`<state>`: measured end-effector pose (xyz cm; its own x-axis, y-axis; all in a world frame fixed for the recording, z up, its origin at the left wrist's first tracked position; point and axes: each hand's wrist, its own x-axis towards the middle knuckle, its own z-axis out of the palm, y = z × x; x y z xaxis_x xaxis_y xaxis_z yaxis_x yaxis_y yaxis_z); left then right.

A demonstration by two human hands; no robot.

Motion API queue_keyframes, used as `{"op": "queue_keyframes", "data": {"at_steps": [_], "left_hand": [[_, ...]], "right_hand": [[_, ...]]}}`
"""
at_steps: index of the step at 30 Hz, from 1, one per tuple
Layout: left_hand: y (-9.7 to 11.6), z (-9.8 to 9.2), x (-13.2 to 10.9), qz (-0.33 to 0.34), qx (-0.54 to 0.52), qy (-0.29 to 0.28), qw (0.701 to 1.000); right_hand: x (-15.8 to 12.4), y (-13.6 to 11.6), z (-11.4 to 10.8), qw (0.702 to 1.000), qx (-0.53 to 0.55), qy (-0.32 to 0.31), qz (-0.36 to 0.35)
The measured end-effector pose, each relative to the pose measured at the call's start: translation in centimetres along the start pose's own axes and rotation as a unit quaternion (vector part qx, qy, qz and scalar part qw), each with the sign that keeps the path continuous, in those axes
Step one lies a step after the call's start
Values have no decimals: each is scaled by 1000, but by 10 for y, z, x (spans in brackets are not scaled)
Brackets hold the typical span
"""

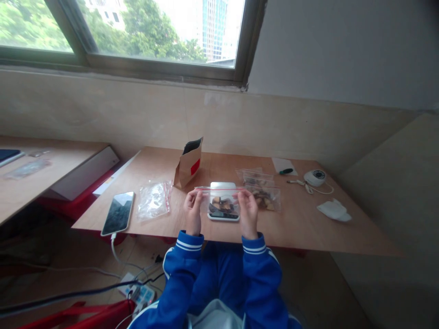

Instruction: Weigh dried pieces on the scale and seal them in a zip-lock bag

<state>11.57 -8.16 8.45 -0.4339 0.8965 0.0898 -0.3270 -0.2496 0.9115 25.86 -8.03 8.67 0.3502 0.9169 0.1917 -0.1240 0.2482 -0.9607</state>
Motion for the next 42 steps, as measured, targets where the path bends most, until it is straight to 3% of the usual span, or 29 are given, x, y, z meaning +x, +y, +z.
{"op": "queue_keyframes", "data": {"at_steps": [6,14,21,27,31,42], "left_hand": [[8,-7,3,26,27,-14,999],[7,-16,6,44,53,-28,997],[11,-2,2,46,25,-16,999],[1,4,-1,-26,-44,-98,994],[-2,3,-3,-10,7,-113,993],[1,-5,-1,11,51,-112,992]], "right_hand": [[2,7,-3,998,34,-3,56],[1,-5,-5,999,15,27,19],[5,-4,-6,996,60,59,6],[4,0,-3,995,91,-6,43],[0,0,0,988,118,-72,63],[1,11,-4,997,59,-17,49]]}}
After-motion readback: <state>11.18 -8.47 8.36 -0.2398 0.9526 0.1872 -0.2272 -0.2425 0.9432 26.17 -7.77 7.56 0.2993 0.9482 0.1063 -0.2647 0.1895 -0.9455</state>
